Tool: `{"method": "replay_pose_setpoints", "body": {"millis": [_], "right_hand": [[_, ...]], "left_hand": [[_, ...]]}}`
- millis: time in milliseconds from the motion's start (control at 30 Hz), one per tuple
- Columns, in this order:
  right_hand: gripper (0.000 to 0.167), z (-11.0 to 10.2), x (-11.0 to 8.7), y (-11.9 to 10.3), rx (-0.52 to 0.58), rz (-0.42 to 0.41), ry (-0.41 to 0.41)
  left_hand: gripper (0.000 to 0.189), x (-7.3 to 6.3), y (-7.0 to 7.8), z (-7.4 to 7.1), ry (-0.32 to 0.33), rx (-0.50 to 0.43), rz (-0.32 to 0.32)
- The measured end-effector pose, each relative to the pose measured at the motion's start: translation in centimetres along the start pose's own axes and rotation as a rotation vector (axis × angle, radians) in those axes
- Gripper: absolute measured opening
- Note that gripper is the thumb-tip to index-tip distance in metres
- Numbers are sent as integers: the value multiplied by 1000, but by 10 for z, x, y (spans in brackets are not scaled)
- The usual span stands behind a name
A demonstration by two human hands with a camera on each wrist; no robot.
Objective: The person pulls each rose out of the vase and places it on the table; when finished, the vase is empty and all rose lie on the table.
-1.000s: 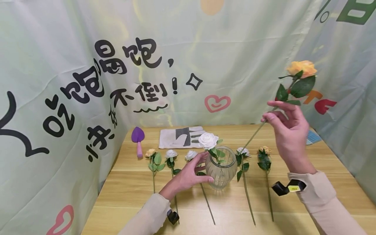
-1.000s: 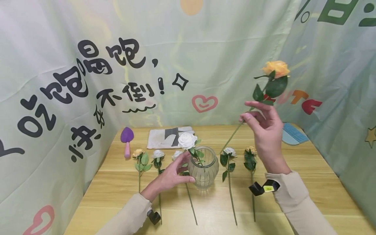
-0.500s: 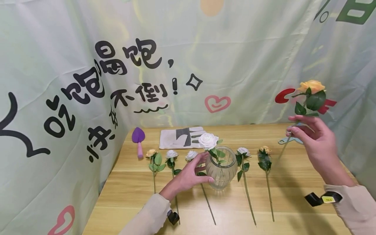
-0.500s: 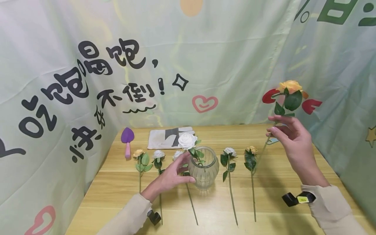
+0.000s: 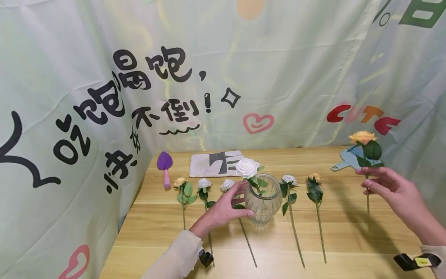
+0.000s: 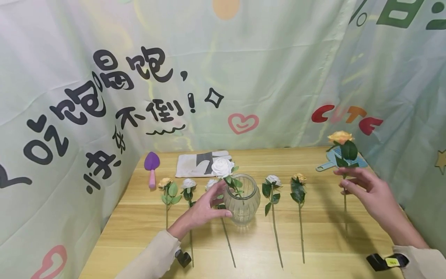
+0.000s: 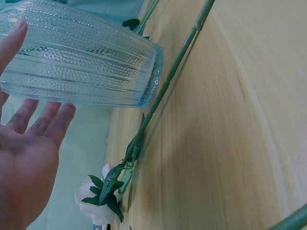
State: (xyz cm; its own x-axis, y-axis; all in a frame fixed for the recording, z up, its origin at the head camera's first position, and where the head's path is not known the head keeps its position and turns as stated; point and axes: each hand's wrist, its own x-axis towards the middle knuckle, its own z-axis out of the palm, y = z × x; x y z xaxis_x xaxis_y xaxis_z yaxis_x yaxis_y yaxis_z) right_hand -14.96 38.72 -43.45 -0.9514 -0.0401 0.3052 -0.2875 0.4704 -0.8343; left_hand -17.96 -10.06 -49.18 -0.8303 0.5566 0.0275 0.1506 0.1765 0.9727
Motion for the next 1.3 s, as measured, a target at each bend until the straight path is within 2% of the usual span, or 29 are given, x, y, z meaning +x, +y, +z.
{"method": "replay_pose_setpoints", "body": {"millis": [133,300,533,733,900,1100,1300], "right_hand": [[35,-4,-13,26,-31,48,-79],[35,2,-26,53,-41,109,-147],[32,17,-37,75,10,167,-180],[30,30,-41,84,-22,234,-168],[37,36,-41,89,-44,273,-162],[50,37,-38,85,-165,344,-186],[51,39,-38,80,-236,375,-192]], "left_hand": [[101,0,1,0,1,6,0],[100,0,1,0,1,12,2],[102,-1,0,-1,0,22,8],[100,0,2,0,-1,11,5],[100,0,1,0,-1,10,9],[100,0,1,-1,2,10,5],[100,0,0,-1,5,15,4]]}}
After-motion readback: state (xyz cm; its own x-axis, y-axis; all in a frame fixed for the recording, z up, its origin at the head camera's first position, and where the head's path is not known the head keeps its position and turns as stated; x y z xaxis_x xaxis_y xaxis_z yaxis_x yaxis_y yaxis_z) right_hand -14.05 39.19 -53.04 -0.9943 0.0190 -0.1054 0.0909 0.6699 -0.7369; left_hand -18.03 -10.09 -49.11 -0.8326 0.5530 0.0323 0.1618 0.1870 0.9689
